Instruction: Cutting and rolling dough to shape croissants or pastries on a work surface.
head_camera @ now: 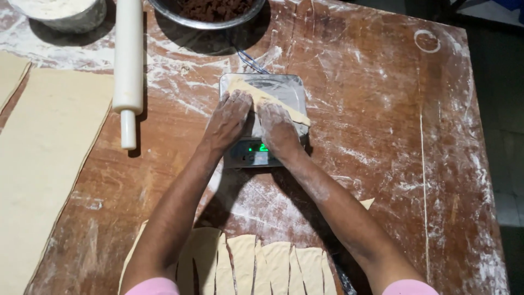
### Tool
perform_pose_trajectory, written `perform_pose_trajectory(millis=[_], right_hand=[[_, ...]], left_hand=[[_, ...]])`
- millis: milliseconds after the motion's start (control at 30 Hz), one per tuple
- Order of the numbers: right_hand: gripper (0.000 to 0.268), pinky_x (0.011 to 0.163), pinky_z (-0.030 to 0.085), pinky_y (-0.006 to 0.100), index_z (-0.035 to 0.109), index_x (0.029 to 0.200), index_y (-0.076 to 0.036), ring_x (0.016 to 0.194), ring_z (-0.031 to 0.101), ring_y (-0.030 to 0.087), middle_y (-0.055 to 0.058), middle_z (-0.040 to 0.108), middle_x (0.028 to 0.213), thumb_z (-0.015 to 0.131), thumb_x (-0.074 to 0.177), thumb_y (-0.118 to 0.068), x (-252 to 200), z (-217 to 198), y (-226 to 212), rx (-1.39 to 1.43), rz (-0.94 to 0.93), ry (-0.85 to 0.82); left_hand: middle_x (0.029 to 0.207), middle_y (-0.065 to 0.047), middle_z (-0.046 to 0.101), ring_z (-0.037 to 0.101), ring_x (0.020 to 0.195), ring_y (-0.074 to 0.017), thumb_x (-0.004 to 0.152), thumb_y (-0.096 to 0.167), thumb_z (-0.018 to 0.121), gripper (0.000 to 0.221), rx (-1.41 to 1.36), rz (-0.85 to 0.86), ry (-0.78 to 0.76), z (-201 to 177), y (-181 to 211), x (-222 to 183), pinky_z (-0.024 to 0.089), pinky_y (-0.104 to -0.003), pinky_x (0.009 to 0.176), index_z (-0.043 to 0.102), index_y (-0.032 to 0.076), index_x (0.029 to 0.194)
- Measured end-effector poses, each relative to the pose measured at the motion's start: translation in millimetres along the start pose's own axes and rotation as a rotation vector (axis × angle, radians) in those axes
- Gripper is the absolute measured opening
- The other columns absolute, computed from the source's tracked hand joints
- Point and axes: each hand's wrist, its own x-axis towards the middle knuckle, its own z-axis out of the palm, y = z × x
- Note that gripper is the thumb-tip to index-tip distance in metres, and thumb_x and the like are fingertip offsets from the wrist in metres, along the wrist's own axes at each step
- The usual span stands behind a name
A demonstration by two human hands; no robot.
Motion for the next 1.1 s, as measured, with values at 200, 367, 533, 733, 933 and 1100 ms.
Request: perform_pose_trajectory(millis=[200,367,533,733,933,1100], right_hand=[[0.044,0.118,0.04,0.053,0.061,0.135,0.002,0.13,0.059,0.04,0.025,0.062,0.135,0.048,0.093,0.002,-12.9,-49.7,-2.2,0.088,0.046,-0.001],[0.028,0.075,0.065,0.038,0.062,0.123,0.002,0.105,0.065,0.032,0.023,0.059,0.121,0.051,0.1,-0.01,-136.7,-98.0,-1.9,0.386,0.4,0.182],[0.026,0.082,0.058,0.039,0.068,0.118,-0.002,0.099,0.069,0.029,0.017,0.067,0.111,0.058,0.095,-0.011,-278.5,-130.5,-7.7,0.309,0.619,0.2],[0.024,0.081,0.056,0.04,0.067,0.119,0.001,0.095,0.067,0.03,0.019,0.065,0.108,0.06,0.098,-0.008,-369.3,-160.0,-34.7,0.24,0.823,0.156],[0.026,0.075,0.062,0.037,0.065,0.125,-0.002,0.096,0.064,0.025,0.017,0.06,0.115,0.062,0.102,-0.015,-355.6,-131.4,-27.0,0.245,0.881,0.073],[0.04,0.074,0.061,0.039,0.059,0.128,-0.001,0.097,0.063,0.027,0.019,0.059,0.116,0.07,0.097,-0.024,-323.4,-126.5,-50.5,0.263,0.967,-0.072]], left_hand=[[0.126,-0.021,0.068,0.063,0.127,-0.0386,0.106,0.016,0.051,0.026,-0.031,-0.311,-0.3,-11.2,8.0,29.6,0.039,-0.052,0.121,0.065,0.005,0.125],[0.141,-0.028,0.053,0.046,0.138,-0.0429,0.097,0.033,0.062,0.053,-0.012,-0.677,-0.18,-12.0,7.5,53.9,0.033,-0.057,0.117,0.056,-0.004,0.135],[0.147,-0.032,0.043,0.034,0.139,-0.0502,0.094,0.035,0.07,0.07,0.071,-0.71,-0.243,34.4,-28.2,41.9,0.024,-0.065,0.115,0.044,-0.005,0.145],[0.129,-0.024,0.051,0.045,0.123,-0.0427,0.089,0.024,0.073,0.054,-0.207,-0.765,-0.33,55.3,14.4,-29.7,0.034,-0.058,0.102,0.051,-0.004,0.13],[0.111,-0.016,0.058,0.056,0.106,-0.0355,0.085,0.012,0.075,0.038,-0.435,-0.795,-0.147,30.8,0.0,11.3,0.045,-0.052,0.089,0.058,-0.002,0.116],[0.096,-0.009,0.064,0.066,0.092,-0.0297,0.081,0.002,0.076,0.026,-0.616,-0.837,0.058,7.9,-27.8,31.2,0.054,-0.047,0.078,0.063,-0.001,0.104]])
